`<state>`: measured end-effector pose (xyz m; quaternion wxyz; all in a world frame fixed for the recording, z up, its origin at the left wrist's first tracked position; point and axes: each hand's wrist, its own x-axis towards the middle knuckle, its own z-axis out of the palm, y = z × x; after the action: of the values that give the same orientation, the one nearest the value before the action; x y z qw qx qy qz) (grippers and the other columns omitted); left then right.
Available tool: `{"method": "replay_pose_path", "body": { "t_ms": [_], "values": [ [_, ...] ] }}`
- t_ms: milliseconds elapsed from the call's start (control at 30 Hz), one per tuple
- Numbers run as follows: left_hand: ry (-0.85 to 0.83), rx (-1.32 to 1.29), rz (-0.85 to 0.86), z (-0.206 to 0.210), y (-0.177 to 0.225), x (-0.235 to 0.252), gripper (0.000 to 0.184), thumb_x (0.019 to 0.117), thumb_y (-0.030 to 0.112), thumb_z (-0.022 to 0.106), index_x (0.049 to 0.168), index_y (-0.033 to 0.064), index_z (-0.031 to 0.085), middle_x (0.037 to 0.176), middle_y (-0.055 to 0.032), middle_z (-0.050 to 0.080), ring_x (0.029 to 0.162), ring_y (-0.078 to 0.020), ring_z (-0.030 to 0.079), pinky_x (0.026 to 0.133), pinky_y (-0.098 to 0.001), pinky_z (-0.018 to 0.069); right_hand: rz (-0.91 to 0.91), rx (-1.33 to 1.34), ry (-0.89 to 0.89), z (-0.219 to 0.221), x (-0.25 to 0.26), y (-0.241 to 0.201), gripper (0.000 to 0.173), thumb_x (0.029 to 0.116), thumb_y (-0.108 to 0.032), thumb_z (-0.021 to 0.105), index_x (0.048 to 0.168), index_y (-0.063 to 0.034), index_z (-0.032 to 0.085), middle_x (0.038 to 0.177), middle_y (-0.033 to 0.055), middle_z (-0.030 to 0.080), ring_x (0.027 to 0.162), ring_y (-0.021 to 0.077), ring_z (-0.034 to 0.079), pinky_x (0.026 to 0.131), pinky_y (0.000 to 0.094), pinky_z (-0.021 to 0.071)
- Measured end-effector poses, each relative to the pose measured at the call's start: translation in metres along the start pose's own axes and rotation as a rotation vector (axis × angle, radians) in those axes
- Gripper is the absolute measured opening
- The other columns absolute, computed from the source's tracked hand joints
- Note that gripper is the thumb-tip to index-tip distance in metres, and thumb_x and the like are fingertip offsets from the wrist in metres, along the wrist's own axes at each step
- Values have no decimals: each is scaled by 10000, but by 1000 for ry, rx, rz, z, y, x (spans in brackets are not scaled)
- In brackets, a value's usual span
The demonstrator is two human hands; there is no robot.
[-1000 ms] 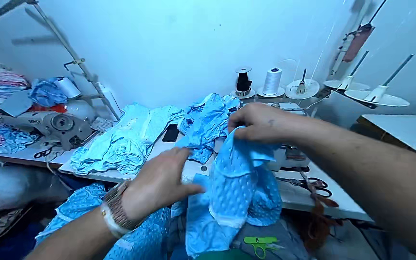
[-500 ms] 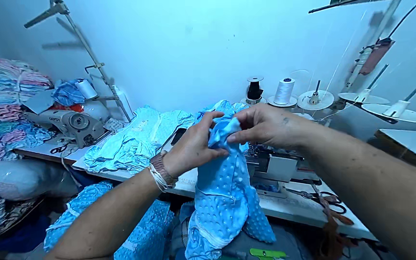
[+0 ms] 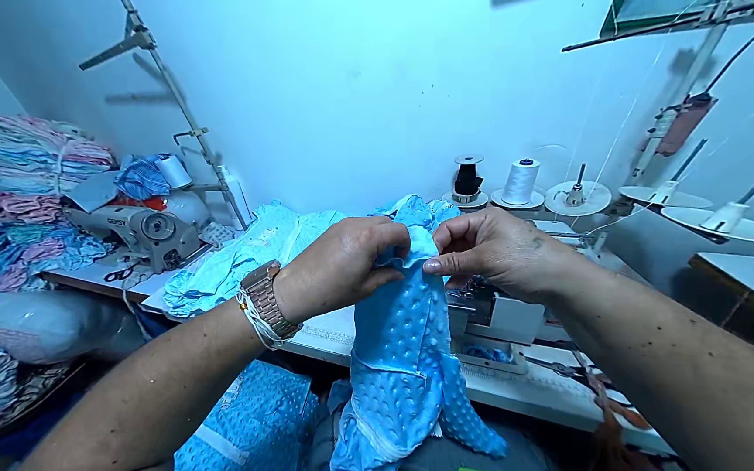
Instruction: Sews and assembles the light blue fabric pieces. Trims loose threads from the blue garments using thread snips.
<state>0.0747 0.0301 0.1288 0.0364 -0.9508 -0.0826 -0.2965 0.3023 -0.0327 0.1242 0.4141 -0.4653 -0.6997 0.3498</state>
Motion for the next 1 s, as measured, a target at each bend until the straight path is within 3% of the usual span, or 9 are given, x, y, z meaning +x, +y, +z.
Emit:
{"method": "replay_pose_path", "body": {
  "t_ms": [200, 267, 367, 500, 633, 700, 800, 900, 1000],
  "values": [
    [39, 181, -151, 11, 12, 5, 331, 797, 328, 856, 908, 56, 703, 853, -68, 631, 752, -204, 650, 619, -387, 537, -28, 246, 70, 10, -2, 5, 203, 855, 135, 701, 872, -26, 578, 747, 55, 655, 672, 131, 697, 671, 284, 631],
    [37, 205, -141, 16, 13, 7, 381, 779, 371, 865, 938, 66, 701, 939, -83, 640, 859, -238, 650, 674, -396, 542, -19, 264, 96, 12, -4, 4, 190, 868, 125, 694, 899, -27, 584, 753, 49, 660, 676, 125, 697, 666, 283, 628],
    [67, 143, -80, 22, 11, 10, 235, 817, 290, 840, 881, 87, 741, 955, -70, 668, 899, -213, 653, 714, -367, 541, 10, 285, 149, 13, -6, 4, 100, 910, 58, 688, 969, -12, 647, 802, 57, 705, 721, 128, 715, 677, 279, 626],
    [69, 149, 14, 17, 10, 9, 175, 880, 245, 767, 764, 116, 746, 1033, -69, 701, 951, -198, 658, 770, -361, 535, 19, 303, 237, 10, -9, 9, 76, 963, 12, 646, 910, -34, 675, 810, 41, 699, 697, 92, 694, 631, 239, 606],
    [148, 93, 182, 5, 10, 5, 199, 920, 162, 674, 740, 91, 726, 1233, -153, 677, 1189, -251, 609, 974, -393, 495, 16, 368, 365, 13, -9, 13, 89, 989, 20, 602, 943, -54, 588, 783, 21, 653, 673, 79, 684, 616, 244, 613],
    [206, 34, 306, 0, 11, 6, 216, 929, 107, 603, 733, 73, 687, 1090, -149, 682, 1112, -236, 601, 926, -363, 455, -89, 334, 412, 21, -12, 16, 91, 974, 41, 617, 973, -46, 593, 804, 18, 659, 690, 82, 697, 662, 258, 630],
    [205, -103, 381, -3, 13, 16, 165, 898, 44, 589, 747, 42, 656, 822, -89, 668, 860, -148, 611, 779, -302, 415, -314, 247, 465, 33, -16, 18, 122, 948, 48, 642, 1016, -53, 626, 845, 4, 681, 734, 65, 702, 704, 234, 628],
    [134, -248, 285, -4, 5, 29, 29, 857, -9, 682, 878, -29, 684, 801, -64, 682, 771, -51, 634, 724, -187, 514, -457, 228, 509, 42, -18, 23, 153, 939, 42, 652, 1060, -51, 658, 873, -11, 696, 771, 49, 695, 733, 209, 613],
    [142, -371, 126, -2, -3, 33, 89, 851, -12, 753, 915, -32, 695, 805, -47, 712, 748, -26, 678, 742, -176, 571, -523, 279, 521, 47, -16, 30, 151, 939, 53, 640, 1056, -32, 686, 909, 10, 712, 787, 66, 695, 741, 219, 610]
  ]
}}
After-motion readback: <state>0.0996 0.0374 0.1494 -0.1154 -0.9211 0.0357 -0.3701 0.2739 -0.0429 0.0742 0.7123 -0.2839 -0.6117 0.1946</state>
